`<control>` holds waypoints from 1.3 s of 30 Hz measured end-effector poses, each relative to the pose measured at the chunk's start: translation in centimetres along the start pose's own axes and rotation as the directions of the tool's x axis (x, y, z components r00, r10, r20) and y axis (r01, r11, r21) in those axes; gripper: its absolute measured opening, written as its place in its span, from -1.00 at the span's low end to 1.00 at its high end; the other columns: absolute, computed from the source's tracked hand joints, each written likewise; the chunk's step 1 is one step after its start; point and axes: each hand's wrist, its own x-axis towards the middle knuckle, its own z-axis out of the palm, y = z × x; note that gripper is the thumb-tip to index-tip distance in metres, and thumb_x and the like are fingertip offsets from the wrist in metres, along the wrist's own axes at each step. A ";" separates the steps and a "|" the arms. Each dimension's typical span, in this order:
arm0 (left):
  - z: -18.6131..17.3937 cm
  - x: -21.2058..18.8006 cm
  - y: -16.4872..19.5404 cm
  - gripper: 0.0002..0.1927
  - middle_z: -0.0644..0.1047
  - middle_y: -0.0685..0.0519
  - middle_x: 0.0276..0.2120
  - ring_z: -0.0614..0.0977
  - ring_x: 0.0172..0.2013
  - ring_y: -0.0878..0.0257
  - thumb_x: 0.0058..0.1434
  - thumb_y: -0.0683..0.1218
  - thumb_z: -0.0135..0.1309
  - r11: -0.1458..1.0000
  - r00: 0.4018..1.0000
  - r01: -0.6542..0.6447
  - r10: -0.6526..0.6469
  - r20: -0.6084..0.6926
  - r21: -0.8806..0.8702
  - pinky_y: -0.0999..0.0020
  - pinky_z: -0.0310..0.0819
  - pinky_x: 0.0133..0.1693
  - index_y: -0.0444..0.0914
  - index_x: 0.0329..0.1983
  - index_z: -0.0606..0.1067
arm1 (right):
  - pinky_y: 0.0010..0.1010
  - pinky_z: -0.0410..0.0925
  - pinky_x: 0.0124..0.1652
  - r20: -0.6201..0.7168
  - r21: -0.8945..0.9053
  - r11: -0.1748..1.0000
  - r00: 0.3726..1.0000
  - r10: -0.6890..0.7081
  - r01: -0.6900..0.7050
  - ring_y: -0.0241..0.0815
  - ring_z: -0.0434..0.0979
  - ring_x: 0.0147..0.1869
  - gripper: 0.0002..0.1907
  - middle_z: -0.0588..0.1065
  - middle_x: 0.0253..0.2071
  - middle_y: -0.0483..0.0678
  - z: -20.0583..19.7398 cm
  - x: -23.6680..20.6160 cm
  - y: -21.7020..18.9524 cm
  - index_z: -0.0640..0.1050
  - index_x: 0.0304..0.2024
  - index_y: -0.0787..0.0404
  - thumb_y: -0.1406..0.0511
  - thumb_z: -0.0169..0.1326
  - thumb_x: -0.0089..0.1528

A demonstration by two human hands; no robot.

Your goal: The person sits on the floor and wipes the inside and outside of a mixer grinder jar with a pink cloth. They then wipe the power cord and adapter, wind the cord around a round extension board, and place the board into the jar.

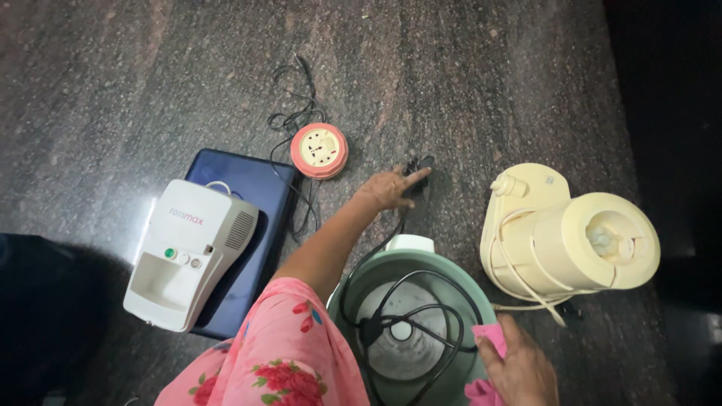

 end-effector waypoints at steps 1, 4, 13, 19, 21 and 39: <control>0.3 0.5 -0.3 -0.03 0.39 -0.34 0.19 0.59 0.01 -0.25 0.13 0.03 0.28 1.000 1.000 0.001 -0.001 0.006 0.009 -0.04 0.50 0.03 0.15 0.51 -0.01 | -0.01 0.41 0.07 0.011 -0.002 1.000 1.000 0.000 0.000 0.18 0.55 0.16 -0.40 0.55 0.10 0.09 0.2 0.3 0.0 0.41 0.22 -0.10 -0.01 0.13 0.13; 1.2 0.8 -1.1 -0.22 0.59 -0.25 0.07 0.63 0.07 -0.24 0.15 -0.13 0.19 0.980 0.984 0.057 -0.088 -0.157 -0.191 -0.03 0.54 0.04 -0.08 0.41 0.15 | -0.02 0.42 0.06 -0.020 0.031 0.999 1.000 -0.008 0.009 0.18 0.55 0.15 -0.41 0.55 0.09 0.10 0.6 0.1 0.0 0.43 0.18 -0.06 -0.01 0.15 0.12; -4.6 -12.5 1.9 -0.14 0.47 0.03 0.05 0.60 -0.05 0.12 0.03 -0.28 0.11 0.078 0.898 -0.076 -0.427 -0.103 -0.994 -0.01 0.61 -0.10 -0.02 0.42 0.14 | -0.10 0.43 0.05 -0.027 0.367 0.921 0.991 -0.128 0.129 0.10 0.60 0.13 -0.35 0.58 0.06 0.15 0.9 -3.1 2.7 0.45 0.21 0.12 0.06 0.24 0.12; -8.5 -24.2 11.4 -0.31 0.52 -0.04 0.00 0.63 -0.10 0.05 0.03 -0.15 0.02 -0.379 0.899 -0.411 -0.321 -0.299 -0.829 -0.01 0.59 -0.08 -0.12 0.32 0.30 | -0.30 0.38 0.06 -0.098 0.887 0.438 0.987 -0.130 0.146 -0.14 0.51 0.10 -0.52 0.54 0.06 0.03 -3.4 -7.5 3.4 0.50 0.20 0.29 0.31 0.19 0.23; -7.5 -27.3 15.4 -0.56 0.53 -0.13 -0.16 0.62 -0.19 -0.02 0.27 0.00 0.03 -0.529 0.912 -0.407 -0.288 -0.293 -0.745 -0.01 0.57 -0.11 -0.28 0.16 0.39 | -0.35 0.38 0.09 -0.229 0.950 0.197 0.970 -0.086 0.241 -0.20 0.49 0.12 -0.52 0.50 0.10 -0.02 -5.7 -10.6 3.0 0.45 0.25 0.28 0.33 0.14 0.28; -8.1 -43.4 39.5 -0.45 0.59 0.00 -0.27 0.63 -0.29 0.17 0.51 0.34 -0.02 -0.603 0.933 -0.355 -0.180 -0.312 -0.714 0.21 0.56 -0.18 -0.24 -0.06 0.52 | 0.00 0.20 0.34 -0.826 -0.033 0.571 0.299 -0.478 0.820 0.21 0.32 0.36 -0.72 0.35 0.24 0.24 -7.3 -39.4 -11.4 0.51 0.07 0.22 0.41 0.06 0.29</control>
